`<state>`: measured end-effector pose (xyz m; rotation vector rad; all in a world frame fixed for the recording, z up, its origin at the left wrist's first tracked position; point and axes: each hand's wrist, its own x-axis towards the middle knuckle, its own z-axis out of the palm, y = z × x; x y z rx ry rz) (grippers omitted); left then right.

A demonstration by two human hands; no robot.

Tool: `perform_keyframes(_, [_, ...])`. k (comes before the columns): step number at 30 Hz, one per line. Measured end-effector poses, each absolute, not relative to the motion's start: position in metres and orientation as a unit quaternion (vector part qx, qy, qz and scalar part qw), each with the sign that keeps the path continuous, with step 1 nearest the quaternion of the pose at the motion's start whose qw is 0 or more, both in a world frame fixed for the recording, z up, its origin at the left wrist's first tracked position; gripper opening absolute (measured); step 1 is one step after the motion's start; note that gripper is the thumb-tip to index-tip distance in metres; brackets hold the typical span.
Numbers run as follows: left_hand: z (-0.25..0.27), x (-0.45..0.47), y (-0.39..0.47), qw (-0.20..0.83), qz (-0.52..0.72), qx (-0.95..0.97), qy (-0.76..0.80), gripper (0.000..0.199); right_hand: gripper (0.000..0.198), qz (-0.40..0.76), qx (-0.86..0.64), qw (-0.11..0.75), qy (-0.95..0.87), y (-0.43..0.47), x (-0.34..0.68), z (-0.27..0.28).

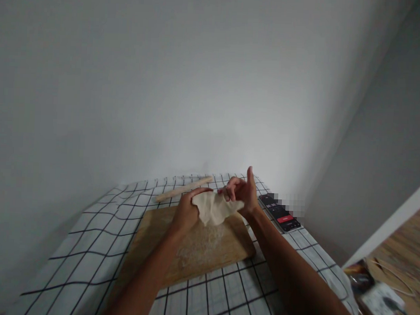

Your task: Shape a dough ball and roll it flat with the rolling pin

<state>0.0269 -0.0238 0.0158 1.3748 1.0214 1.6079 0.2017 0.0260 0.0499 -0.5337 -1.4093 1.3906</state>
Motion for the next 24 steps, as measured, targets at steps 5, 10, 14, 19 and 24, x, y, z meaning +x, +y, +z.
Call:
perform_keyframes(5, [0.026,0.025,-0.031,0.295,0.651,0.592,0.372,0.038,0.051,0.475,-0.225,0.524,-0.670,0.025,0.196,0.045])
perform_keyframes(10, [0.022,0.024,-0.026,0.318,0.675,0.541,0.389,0.034,0.057,0.388,-0.238,0.356,-0.816,0.022,0.191,0.031])
perform_keyframes(14, [0.022,0.021,-0.021,0.375,0.693,0.482,0.382,0.051,0.043,0.346,-0.276,0.362,-0.820,0.028,0.192,0.023])
perform_keyframes(19, [0.034,0.024,-0.034,0.225,0.732,0.508,0.395,0.036,0.029,0.280,-0.315,0.407,-0.810,0.038,0.192,0.018])
perform_keyframes(24, [0.034,0.041,-0.043,0.173,0.633,0.650,0.384,0.042,0.032,0.394,-0.268,0.436,-0.763,0.030,0.186,0.020])
